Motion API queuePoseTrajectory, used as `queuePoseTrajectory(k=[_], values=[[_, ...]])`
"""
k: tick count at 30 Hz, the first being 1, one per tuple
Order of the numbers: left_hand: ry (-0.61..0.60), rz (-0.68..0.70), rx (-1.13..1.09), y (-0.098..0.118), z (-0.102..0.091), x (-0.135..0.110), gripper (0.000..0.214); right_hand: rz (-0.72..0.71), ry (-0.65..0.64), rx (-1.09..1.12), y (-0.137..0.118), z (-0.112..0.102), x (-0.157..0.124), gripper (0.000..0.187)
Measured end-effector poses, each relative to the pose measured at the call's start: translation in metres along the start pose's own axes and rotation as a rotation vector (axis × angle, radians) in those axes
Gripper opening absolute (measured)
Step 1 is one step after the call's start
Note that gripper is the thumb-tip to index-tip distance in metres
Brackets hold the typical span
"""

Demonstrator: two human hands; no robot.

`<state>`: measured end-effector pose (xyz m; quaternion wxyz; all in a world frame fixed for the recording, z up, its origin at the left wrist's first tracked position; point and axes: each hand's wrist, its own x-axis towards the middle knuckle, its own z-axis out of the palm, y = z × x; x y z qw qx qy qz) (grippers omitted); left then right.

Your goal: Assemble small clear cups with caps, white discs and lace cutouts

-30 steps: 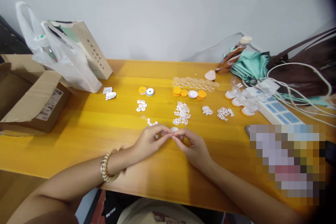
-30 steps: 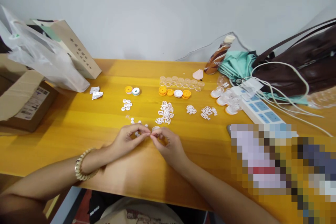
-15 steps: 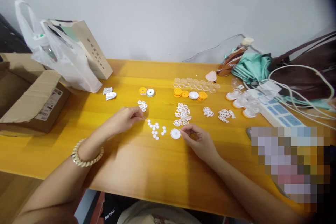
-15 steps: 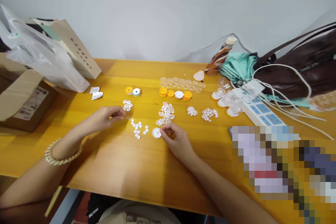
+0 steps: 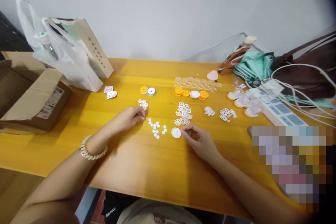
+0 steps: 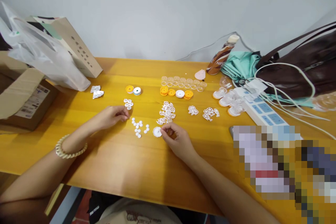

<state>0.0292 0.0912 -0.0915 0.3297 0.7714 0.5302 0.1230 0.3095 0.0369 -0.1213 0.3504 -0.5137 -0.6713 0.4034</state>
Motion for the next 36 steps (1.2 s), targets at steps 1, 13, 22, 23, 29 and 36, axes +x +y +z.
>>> queuePoseTrajectory(k=[1,13,22,23,29,36], values=[[0.001,0.002,-0.005,0.0,0.0,0.0,0.012,-0.004,-0.001,-0.002,0.0,0.0,0.0,0.015],[0.17,0.1,-0.011,0.014,-0.008,-0.006,0.014,0.013,-0.004,0.098,0.001,0.0,0.0,0.015],[0.298,0.564,0.117,0.066,0.047,-0.012,0.018,0.148,-0.056,0.393,-0.006,0.0,0.0,0.018],[0.302,0.594,0.161,0.07,0.053,-0.012,0.018,0.146,-0.075,0.397,-0.006,0.0,-0.001,0.019],[0.375,0.665,0.207,0.074,0.078,-0.01,0.016,0.136,-0.155,0.425,-0.005,0.004,-0.005,0.024],[0.404,0.691,0.186,0.064,0.085,-0.008,0.013,0.165,-0.18,0.409,-0.005,0.003,-0.005,0.024]])
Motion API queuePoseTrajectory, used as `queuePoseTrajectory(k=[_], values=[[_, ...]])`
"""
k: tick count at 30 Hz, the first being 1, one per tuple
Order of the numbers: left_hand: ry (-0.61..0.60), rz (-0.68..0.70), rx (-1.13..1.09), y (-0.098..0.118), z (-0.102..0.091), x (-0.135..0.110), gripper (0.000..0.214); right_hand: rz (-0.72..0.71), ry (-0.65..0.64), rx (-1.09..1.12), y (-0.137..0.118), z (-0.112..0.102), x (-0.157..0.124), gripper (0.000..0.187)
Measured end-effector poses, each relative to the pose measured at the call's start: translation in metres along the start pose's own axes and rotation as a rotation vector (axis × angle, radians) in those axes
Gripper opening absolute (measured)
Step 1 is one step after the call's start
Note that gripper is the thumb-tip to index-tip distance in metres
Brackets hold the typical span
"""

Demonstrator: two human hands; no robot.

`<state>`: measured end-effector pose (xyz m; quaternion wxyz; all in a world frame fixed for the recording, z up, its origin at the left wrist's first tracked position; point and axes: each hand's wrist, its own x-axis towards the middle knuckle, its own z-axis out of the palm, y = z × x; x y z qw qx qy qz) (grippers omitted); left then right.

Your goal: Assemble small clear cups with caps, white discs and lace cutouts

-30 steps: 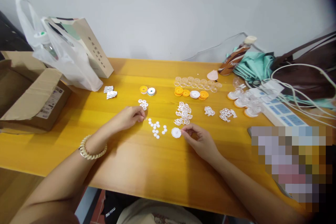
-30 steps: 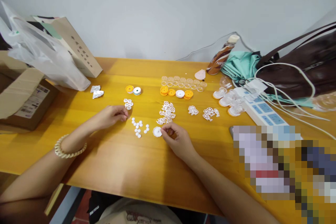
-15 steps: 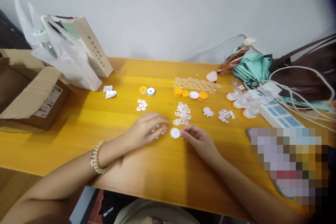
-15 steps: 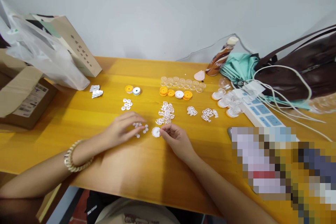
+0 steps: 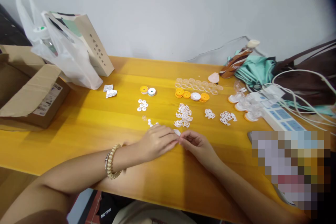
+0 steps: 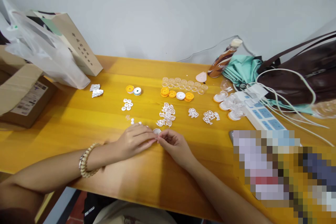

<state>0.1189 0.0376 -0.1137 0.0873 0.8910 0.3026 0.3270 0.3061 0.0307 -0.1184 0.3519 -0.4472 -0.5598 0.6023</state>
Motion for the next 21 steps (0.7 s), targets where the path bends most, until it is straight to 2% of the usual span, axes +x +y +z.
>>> queuePoseTrajectory(k=[8,14,18,21], values=[[-0.025,-0.011,-0.01,-0.002,0.001,0.0,0.012,-0.021,-0.018,-0.053,0.0,-0.003,0.0,0.02],[-0.074,-0.084,-0.035,-0.006,0.004,0.001,0.014,-0.172,0.11,-0.304,0.001,-0.014,-0.001,0.014],[-0.105,-0.129,-0.036,-0.009,0.007,0.002,0.016,-0.339,0.095,-0.537,0.007,-0.018,-0.001,0.029],[-0.132,-0.16,-0.053,-0.01,0.008,0.002,0.015,-0.416,0.057,-0.598,0.013,-0.016,0.0,0.038]])
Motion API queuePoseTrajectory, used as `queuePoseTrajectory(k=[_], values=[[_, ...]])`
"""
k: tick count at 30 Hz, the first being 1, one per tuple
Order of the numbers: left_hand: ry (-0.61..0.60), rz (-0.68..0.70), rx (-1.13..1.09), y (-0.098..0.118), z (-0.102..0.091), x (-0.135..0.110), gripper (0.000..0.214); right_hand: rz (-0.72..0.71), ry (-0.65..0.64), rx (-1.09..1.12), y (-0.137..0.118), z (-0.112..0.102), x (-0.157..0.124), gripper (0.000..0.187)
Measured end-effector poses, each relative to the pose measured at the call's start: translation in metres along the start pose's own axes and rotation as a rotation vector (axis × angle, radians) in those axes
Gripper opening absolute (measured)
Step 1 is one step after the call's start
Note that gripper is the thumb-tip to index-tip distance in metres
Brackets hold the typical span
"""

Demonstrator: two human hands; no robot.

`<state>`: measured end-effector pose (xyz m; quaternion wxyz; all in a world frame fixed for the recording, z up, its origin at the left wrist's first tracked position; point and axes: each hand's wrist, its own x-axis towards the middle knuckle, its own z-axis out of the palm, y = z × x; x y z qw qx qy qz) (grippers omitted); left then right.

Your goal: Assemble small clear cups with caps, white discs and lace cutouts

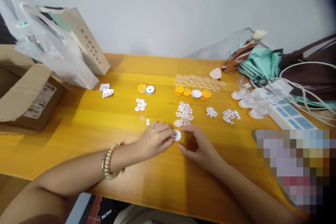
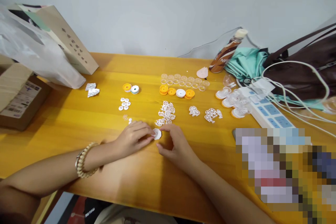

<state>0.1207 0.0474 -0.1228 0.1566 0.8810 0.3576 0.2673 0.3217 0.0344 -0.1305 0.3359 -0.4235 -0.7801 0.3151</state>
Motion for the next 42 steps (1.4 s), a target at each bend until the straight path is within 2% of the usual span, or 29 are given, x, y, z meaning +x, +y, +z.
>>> queuePoseTrajectory(k=[6,10,16,24,42], values=[[-0.005,-0.02,-0.024,-0.0011,0.0036,-0.0014,0.013,-0.008,-0.021,-0.027,0.0001,0.0053,0.0003,0.036],[-0.013,-0.005,-0.036,-0.0007,0.0016,-0.0003,0.012,-0.019,-0.005,-0.048,-0.0003,0.0069,0.0019,0.035],[-0.02,-0.055,-0.057,-0.001,-0.0031,0.0052,0.012,-0.023,0.02,-0.052,0.0011,0.0096,0.004,0.031],[-0.052,-0.054,-0.062,0.0004,-0.001,0.0085,0.015,-0.051,0.039,-0.06,-0.0006,0.0094,0.0057,0.03],[-0.045,-0.06,-0.051,-0.0009,0.0015,0.0068,0.013,-0.049,0.003,-0.041,0.0025,0.0102,0.0046,0.029]])
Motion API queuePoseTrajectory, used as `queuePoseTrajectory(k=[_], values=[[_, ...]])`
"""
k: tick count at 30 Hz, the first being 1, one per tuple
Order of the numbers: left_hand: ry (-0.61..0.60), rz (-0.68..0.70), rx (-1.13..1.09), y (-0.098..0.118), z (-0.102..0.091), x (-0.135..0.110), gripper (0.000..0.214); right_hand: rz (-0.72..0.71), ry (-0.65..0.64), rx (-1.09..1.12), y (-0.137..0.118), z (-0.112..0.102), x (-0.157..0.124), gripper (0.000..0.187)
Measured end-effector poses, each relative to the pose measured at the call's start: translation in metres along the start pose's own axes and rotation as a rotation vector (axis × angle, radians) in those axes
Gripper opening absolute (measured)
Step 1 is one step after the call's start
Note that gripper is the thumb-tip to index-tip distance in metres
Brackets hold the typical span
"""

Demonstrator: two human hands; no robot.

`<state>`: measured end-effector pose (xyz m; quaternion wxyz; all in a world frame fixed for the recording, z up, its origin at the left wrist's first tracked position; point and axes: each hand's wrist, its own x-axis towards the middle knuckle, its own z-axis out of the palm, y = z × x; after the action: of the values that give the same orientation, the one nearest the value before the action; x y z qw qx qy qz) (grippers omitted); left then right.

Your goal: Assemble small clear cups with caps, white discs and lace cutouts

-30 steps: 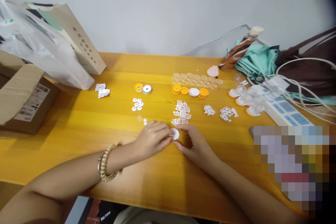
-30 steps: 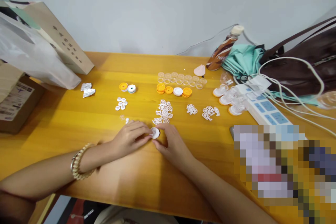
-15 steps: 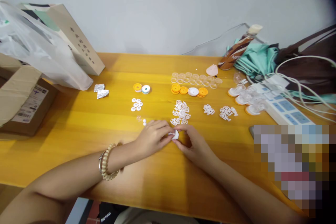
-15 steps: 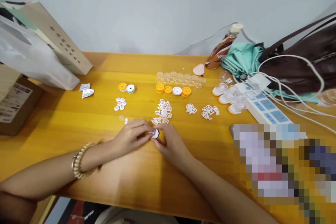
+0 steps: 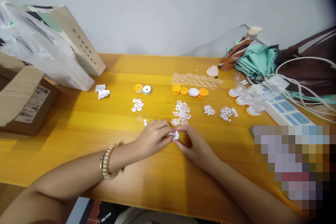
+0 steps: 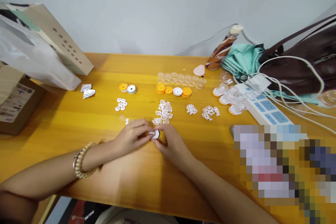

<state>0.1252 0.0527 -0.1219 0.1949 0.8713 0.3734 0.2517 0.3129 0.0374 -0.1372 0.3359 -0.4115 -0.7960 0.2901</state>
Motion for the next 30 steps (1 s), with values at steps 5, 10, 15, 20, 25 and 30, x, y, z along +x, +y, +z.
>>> queuePoseTrajectory(k=[5,10,15,20,25,30], values=[[0.018,0.028,0.03,-0.001,-0.003,-0.004,0.017,0.007,-0.002,0.001,-0.001,0.0,0.0,0.026],[0.039,0.037,0.039,-0.003,-0.004,-0.009,0.02,0.029,0.011,-0.007,-0.002,-0.001,0.0,0.024],[0.023,0.12,0.124,-0.004,-0.001,-0.013,0.018,0.021,-0.003,0.017,-0.001,-0.005,-0.001,0.024],[0.026,0.132,0.166,-0.005,-0.001,-0.012,0.016,0.028,-0.001,0.015,-0.002,-0.009,0.0,0.02],[0.048,0.143,0.189,-0.007,-0.001,-0.011,0.015,0.003,0.012,0.012,-0.001,-0.01,0.001,0.019],[0.037,0.144,0.178,-0.007,-0.001,-0.012,0.016,-0.031,0.05,-0.026,-0.001,-0.009,0.001,0.018]])
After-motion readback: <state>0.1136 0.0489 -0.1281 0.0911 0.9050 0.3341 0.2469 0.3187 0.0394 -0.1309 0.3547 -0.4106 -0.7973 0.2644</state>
